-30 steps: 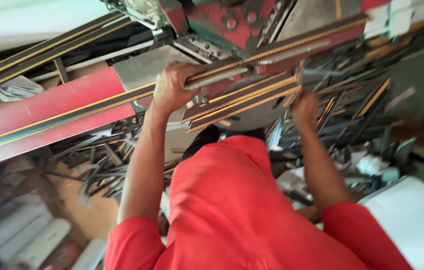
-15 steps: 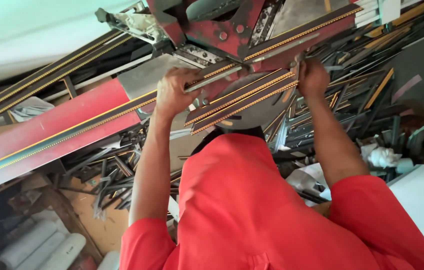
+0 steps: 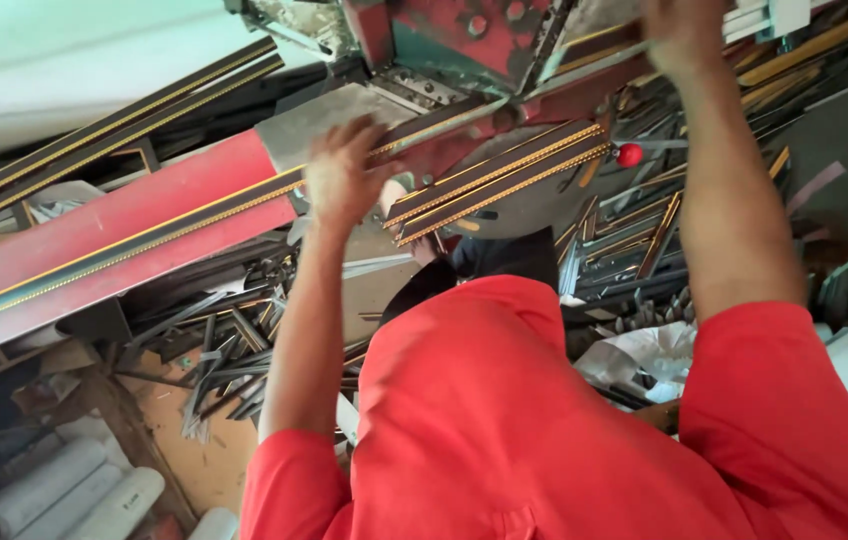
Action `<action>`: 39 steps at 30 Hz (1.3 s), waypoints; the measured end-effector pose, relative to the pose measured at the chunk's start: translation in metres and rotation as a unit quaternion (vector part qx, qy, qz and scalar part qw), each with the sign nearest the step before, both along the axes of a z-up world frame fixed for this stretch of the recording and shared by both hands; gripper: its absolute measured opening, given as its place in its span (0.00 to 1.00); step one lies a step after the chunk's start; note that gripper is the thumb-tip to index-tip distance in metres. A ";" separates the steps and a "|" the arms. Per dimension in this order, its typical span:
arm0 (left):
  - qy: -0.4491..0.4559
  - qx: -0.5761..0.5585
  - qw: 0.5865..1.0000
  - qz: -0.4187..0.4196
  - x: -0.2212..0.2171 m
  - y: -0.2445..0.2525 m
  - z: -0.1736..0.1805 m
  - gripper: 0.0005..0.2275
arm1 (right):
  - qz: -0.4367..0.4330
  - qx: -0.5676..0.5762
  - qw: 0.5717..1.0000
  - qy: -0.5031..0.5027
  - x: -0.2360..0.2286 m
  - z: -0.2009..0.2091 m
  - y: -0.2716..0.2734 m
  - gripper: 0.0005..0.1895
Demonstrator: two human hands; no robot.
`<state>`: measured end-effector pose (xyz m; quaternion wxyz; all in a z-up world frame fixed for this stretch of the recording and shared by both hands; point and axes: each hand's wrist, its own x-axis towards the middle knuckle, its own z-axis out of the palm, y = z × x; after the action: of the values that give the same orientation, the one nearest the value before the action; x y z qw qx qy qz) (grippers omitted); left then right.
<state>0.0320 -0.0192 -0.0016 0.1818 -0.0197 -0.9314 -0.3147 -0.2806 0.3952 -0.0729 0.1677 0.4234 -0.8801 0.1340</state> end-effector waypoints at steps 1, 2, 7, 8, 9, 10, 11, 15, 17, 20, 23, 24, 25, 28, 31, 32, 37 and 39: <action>-0.014 -0.010 0.999 0.037 0.013 -0.010 0.002 0.20 | -0.016 -0.132 0.990 -0.054 0.011 0.004 0.003 0.11; -0.028 -0.020 0.997 0.074 0.025 -0.020 0.003 0.21 | -0.032 -0.261 0.959 -0.102 0.022 0.007 0.007 0.13; -0.078 0.010 0.993 0.086 0.047 -0.049 -0.002 0.18 | -0.019 -0.169 0.985 -0.040 0.140 0.072 -0.042 0.09; -0.098 0.034 0.992 0.069 0.044 -0.051 -0.003 0.16 | -0.014 -0.146 0.989 -0.021 0.178 0.083 -0.075 0.08; -0.094 0.036 0.992 0.072 0.028 -0.040 -0.006 0.16 | -0.011 -0.144 0.989 -0.017 0.189 0.076 -0.089 0.08; -0.100 0.046 0.993 0.034 0.012 -0.030 -0.010 0.16 | -0.003 -0.115 0.993 -0.016 0.199 0.069 -0.103 0.11; -0.113 0.053 0.992 -0.005 0.001 -0.020 -0.015 0.16 | 0.003 -0.088 0.996 -0.021 0.215 0.059 -0.118 0.13; -0.074 0.115 0.990 -0.038 -0.013 0.015 -0.007 0.16 | 0.003 -0.063 0.998 -0.023 0.230 0.062 -0.135 0.14; 0.009 0.067 0.998 -0.004 -0.004 0.008 -0.017 0.19 | -0.024 -0.071 0.997 0.001 0.231 0.065 -0.125 0.14; -0.012 -0.001 0.994 0.107 0.040 -0.022 -0.008 0.19 | -0.107 -0.099 0.989 0.028 0.219 0.060 -0.078 0.15; -0.007 0.001 0.992 0.127 0.057 -0.035 -0.011 0.17 | -0.195 -0.097 0.976 0.026 0.204 0.049 -0.023 0.14; -0.005 0.002 0.992 0.125 0.054 -0.038 -0.010 0.17 | -0.196 -0.097 0.975 0.029 0.199 0.041 -0.010 0.14; -0.022 0.006 0.993 0.116 0.054 -0.039 -0.009 0.16 | -0.235 -0.118 0.965 0.000 0.193 0.034 0.004 0.13; -0.064 0.035 0.994 0.076 0.045 -0.044 -0.009 0.15 | -0.292 -0.155 0.938 -0.102 0.169 -0.019 0.048 0.14; -0.085 0.063 0.994 0.017 0.016 -0.026 -0.018 0.13 | -0.303 -0.140 0.913 -0.234 0.148 -0.093 0.077 0.19; -0.078 0.067 0.995 -0.007 0.006 -0.017 -0.022 0.12 | -0.293 -0.110 0.904 -0.292 0.142 -0.119 0.083 0.23; -0.031 0.038 0.998 -0.026 -0.015 0.015 -0.027 0.14 | -0.376 -0.064 0.875 -0.298 0.146 -0.109 0.053 0.31; -0.039 0.025 0.999 -0.023 -0.009 0.012 -0.014 0.16 | -0.369 -0.084 0.883 -0.278 0.151 -0.102 0.049 0.30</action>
<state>0.0225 -0.0070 -0.0155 0.1381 -0.0245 -0.9290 -0.3425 -0.1299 0.4444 -0.1751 -0.0113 -0.0021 -0.9687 0.2479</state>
